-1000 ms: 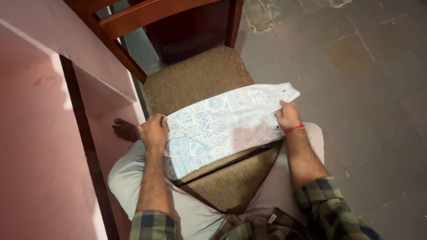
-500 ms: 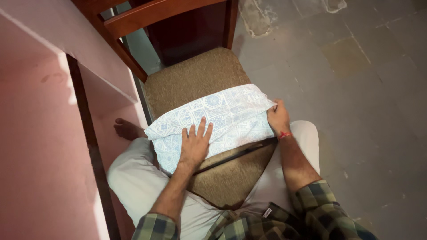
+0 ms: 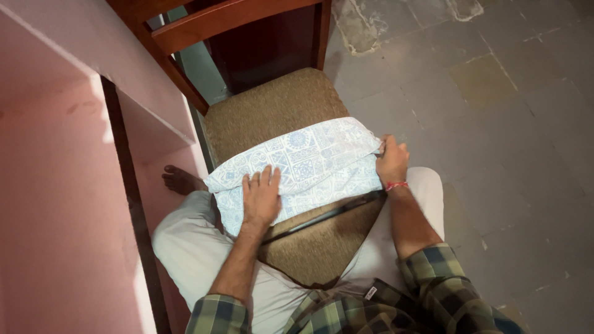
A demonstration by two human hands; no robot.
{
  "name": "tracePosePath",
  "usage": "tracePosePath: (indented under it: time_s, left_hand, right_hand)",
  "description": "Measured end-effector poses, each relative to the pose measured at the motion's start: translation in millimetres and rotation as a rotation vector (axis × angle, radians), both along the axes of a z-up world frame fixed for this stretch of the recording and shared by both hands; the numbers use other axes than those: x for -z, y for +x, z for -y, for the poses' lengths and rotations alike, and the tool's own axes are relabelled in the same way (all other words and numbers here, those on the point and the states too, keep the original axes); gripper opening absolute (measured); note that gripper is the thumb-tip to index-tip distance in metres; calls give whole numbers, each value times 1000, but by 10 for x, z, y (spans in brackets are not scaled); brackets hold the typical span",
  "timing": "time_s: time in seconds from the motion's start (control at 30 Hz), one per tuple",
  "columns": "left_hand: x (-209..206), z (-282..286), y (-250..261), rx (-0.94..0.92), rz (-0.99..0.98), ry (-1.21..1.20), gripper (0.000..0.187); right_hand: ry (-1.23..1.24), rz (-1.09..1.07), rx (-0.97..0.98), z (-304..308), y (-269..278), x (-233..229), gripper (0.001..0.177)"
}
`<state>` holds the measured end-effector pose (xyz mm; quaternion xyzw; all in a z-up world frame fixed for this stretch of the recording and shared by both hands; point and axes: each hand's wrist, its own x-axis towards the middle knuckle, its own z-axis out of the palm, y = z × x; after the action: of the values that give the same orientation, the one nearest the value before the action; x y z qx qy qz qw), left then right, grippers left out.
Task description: The person folds a white patterned shirt on a chair. They smooth the fabric, fold the sleeves inward, fold the sides, and then fold the shirt in half to create a compact stack.
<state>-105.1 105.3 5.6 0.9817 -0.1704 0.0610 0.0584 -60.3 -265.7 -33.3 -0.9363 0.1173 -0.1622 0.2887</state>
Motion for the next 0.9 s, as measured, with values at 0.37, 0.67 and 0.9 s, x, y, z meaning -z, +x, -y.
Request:
tracePosePath:
  time_s: [0.37,0.67,0.9]
  left_hand:
    - [146,-420,144,-21,154,-190,37]
    - [274,-380,129,-238,-92,-293,35]
    - [442,-929,501,-595,122,-309,46]
  right_hand:
    - [-132,-21,116,-64,15,-32,36]
    - [-263,41,-64,-134,1,-280,31]
    - [-47,258,-490,-864,267,-805,22]
